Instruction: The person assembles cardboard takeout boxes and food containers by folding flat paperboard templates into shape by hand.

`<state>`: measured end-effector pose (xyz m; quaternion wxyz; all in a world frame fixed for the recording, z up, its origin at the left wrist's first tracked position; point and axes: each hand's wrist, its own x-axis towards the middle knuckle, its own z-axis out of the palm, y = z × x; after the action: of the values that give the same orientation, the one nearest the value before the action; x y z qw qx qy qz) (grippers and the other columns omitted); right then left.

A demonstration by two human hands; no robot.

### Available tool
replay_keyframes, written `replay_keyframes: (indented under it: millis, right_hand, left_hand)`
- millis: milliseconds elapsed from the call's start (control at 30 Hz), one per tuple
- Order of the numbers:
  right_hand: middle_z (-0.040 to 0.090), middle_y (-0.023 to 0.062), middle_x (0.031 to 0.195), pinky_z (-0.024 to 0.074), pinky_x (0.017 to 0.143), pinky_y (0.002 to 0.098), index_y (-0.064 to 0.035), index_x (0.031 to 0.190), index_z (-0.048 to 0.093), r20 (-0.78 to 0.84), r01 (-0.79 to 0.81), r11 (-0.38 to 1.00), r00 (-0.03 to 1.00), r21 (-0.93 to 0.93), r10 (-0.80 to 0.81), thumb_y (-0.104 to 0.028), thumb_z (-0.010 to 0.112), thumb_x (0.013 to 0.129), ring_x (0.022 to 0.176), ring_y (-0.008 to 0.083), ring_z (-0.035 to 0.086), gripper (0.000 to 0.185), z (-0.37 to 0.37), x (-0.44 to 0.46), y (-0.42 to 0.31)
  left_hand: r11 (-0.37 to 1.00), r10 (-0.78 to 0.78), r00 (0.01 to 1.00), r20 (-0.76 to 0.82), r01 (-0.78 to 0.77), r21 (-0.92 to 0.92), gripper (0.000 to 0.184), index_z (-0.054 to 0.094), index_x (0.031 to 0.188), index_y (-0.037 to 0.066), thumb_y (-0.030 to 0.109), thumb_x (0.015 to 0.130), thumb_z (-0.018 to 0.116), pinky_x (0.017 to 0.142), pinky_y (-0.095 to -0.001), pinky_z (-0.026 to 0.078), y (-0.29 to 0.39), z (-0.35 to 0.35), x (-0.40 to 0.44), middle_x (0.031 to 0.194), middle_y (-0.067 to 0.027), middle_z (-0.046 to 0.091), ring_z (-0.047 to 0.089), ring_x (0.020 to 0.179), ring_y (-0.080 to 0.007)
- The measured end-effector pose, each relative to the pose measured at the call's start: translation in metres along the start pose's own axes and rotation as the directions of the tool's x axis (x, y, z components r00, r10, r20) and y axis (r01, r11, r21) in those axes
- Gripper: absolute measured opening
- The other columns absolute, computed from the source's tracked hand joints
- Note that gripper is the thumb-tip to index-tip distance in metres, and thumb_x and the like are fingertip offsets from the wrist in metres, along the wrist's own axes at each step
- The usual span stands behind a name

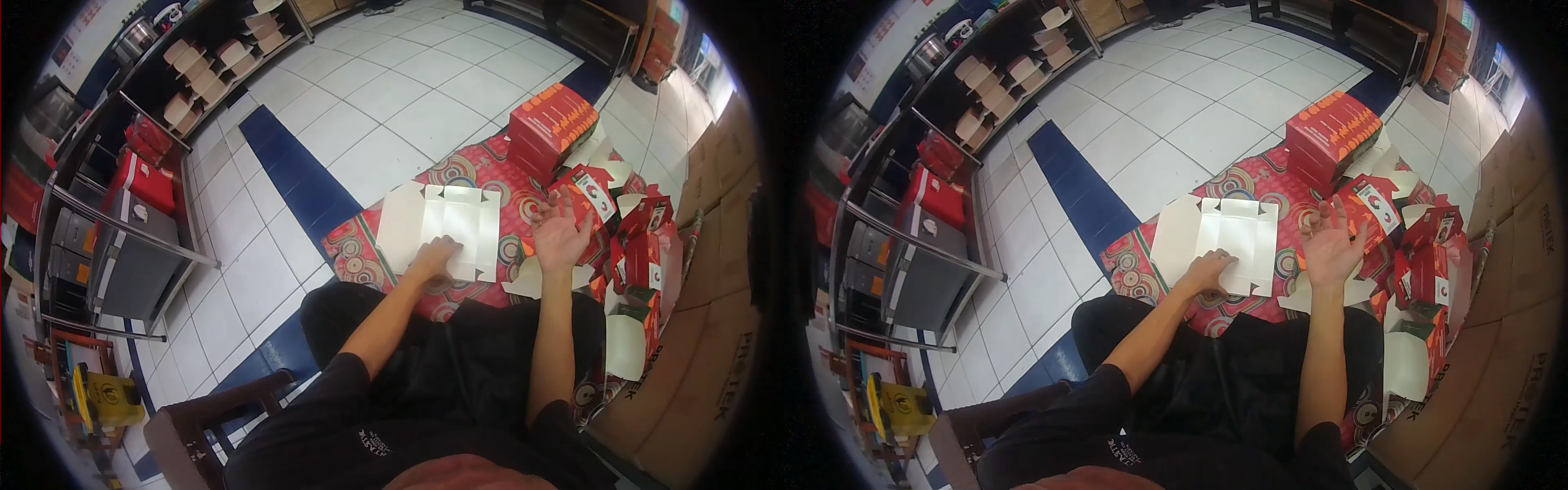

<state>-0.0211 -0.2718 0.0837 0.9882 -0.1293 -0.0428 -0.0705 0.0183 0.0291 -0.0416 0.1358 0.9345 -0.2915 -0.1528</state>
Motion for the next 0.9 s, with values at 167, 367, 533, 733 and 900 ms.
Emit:
replay_keyframes:
  millis: [167,367,533,733,900]
  right_hand:
    - [0.067,0.0102,0.127,0.0527,0.089,0.0437,-0.009,0.15,0.055,-0.085,-0.02,0.996,0.996,-0.092,0.012,-0.062,0.047,0.111,0.104,0.0232,0.065,0.066,0.006,-0.001,0.009]
    - [0.068,0.0077,0.121,0.0551,0.084,0.0353,-0.0084,0.143,0.058,-0.171,-0.167,0.93,0.978,-0.328,0.116,-0.048,0.053,0.113,0.099,0.0171,0.066,0.051,0.006,0.002,0.024]
    - [0.068,0.0083,0.12,0.0554,0.083,0.0327,-0.0078,0.14,0.061,-0.218,-0.232,0.864,0.965,-0.447,0.146,-0.039,0.055,0.113,0.096,0.0154,0.066,0.041,0.004,0.002,0.033]
    - [0.068,0.0161,0.131,0.0561,0.093,0.0376,-0.0015,0.139,0.061,-0.124,-0.128,0.122,0.991,-0.984,0.04,-0.036,0.069,0.107,0.11,0.0227,0.068,0.048,-0.021,0.003,0.051]
    - [0.068,0.0192,0.131,0.0524,0.103,0.0426,-0.0018,0.133,0.066,0.115,0.135,-0.243,0.989,-0.961,0.093,-0.033,0.084,0.095,0.121,0.0291,0.066,0.052,-0.024,-0.004,0.062]
  left_hand:
    - [0.997,0.07,0.995,-0.065,-0.068,0.028,0.069,0.076,0.133,0.02,0.042,0.071,0.097,0.103,-0.0516,0.057,-0.018,0.012,0.0,0.142,-0.0111,0.068,0.065,0.13,-0.0348]
    - [0.996,-0.058,0.993,-0.101,0.051,-0.069,0.023,0.086,0.097,0.02,0.039,0.086,0.08,0.085,-0.051,0.062,-0.011,-0.005,0.006,0.095,-0.0128,0.08,0.077,0.091,-0.0362]
    - [0.978,-0.103,0.992,-0.07,0.088,-0.19,0.025,0.085,0.093,0.016,0.037,0.079,0.088,0.082,-0.0472,0.061,-0.002,-0.041,-0.001,0.091,-0.01,0.08,0.077,0.089,-0.0326]
    - [0.768,-0.121,0.992,0.029,0.112,-0.631,0.026,0.084,0.088,0.005,0.029,0.082,0.093,0.075,-0.0344,0.056,-0.007,-0.064,-0.006,0.083,-0.0079,0.079,0.072,0.079,-0.0169]
    - [0.665,-0.035,0.993,-0.115,-0.063,-0.744,0.019,0.081,0.096,0.004,0.023,0.096,0.084,0.073,-0.0311,0.054,-0.021,-0.059,-0.003,0.086,-0.0049,0.079,0.067,0.079,-0.0117]
